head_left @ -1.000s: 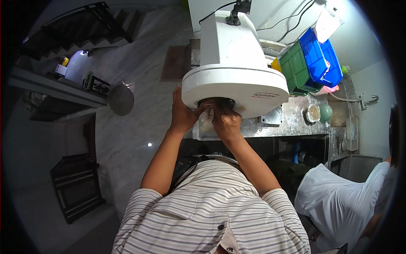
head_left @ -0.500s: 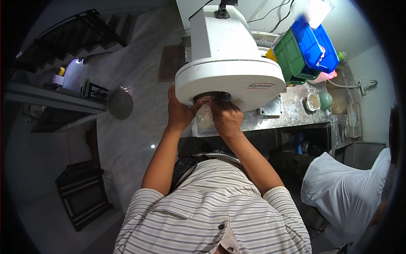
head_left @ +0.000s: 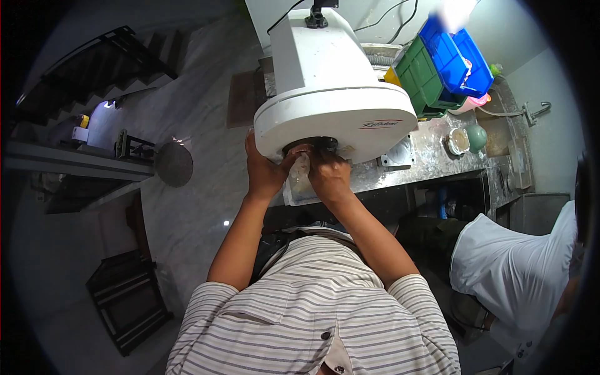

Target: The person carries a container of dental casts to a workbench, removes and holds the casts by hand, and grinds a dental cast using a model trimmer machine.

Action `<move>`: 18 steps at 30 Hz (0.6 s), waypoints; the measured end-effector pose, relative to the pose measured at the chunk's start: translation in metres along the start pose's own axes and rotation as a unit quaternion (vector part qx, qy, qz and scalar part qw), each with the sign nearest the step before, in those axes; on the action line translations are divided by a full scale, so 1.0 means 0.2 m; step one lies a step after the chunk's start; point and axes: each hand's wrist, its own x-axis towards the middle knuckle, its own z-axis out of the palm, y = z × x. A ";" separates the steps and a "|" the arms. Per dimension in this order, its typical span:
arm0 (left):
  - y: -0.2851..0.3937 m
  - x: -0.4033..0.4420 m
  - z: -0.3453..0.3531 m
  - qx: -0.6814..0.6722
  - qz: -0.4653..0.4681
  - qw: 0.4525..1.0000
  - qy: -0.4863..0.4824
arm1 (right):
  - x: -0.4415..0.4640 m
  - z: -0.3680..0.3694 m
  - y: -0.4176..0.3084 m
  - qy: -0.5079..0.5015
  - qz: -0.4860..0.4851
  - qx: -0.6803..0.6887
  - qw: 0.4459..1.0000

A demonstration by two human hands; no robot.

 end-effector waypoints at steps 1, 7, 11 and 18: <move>0.00 0.00 0.00 -0.001 0.000 1.000 -0.001 | 0.00 0.00 0.00 -0.002 -0.003 0.009 1.000; 0.01 0.00 -0.03 0.021 0.017 0.999 -0.025 | 0.01 -0.02 -0.01 -0.015 -0.017 -0.001 1.000; 0.02 0.00 -0.02 0.010 0.000 1.000 -0.018 | 0.00 -0.02 -0.01 -0.025 -0.014 0.004 1.000; 0.06 0.01 -0.03 0.019 0.013 1.000 -0.015 | 0.01 -0.05 -0.03 -0.045 -0.014 0.015 0.999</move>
